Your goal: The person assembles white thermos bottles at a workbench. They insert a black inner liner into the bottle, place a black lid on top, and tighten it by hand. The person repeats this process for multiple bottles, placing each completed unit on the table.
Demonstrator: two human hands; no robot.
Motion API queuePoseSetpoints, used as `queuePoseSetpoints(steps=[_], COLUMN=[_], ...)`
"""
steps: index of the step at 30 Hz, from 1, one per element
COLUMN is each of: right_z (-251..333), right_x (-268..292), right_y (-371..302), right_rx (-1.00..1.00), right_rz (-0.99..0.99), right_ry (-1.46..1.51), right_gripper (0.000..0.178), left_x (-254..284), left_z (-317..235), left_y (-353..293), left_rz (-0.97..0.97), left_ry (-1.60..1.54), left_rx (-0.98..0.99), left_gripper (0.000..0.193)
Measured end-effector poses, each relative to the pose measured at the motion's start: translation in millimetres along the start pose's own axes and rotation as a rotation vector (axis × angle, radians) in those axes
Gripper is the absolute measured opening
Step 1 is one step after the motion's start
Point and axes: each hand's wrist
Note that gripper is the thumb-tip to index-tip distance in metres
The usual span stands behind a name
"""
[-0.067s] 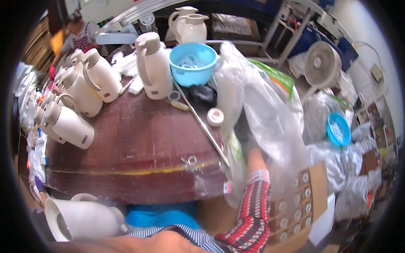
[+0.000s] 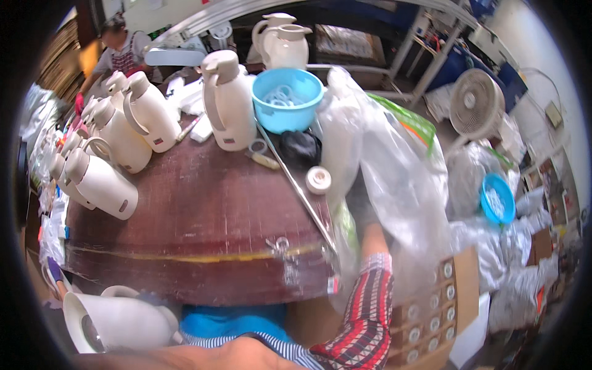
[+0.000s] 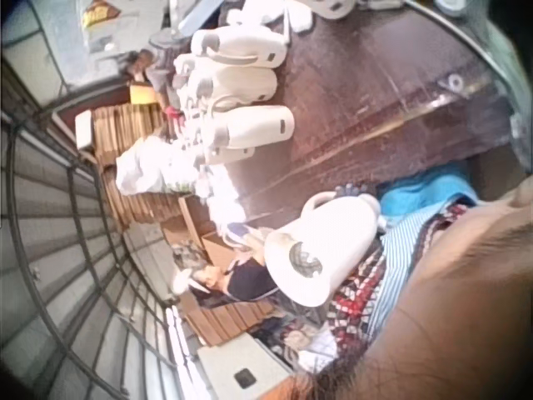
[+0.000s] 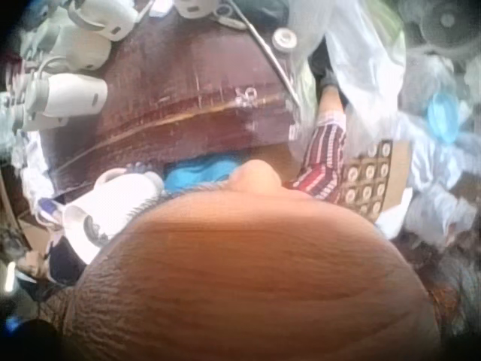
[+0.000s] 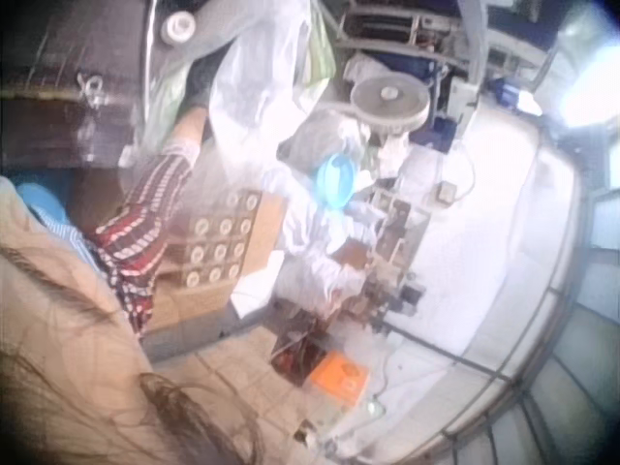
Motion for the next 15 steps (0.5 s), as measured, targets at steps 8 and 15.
queuePoseSetpoints(steps=[8,15], right_z=[30.6,133.9], right_x=[75.5,156.8], right_y=[-10.1,-134.5], right_rx=[-0.017,1.027], right_rz=[-0.112,-0.583], right_ry=[0.081,-0.076], right_gripper=[0.058,0.051], left_x=[7.3,36.7], left_z=[10.1,-39.7], left_y=[-16.5,-66.7], left_rz=[-0.028,-0.368], left_ry=[-0.187,-0.277], left_rx=[-0.170,-0.504], left_gripper=[0.036,0.038])
Point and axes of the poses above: each hand's wrist, its own y-axis towards the middle knuckle, its own x-axis out of the back of the hand, z = x × y, and after that the axes turned 9 degrees about -y, right-handed
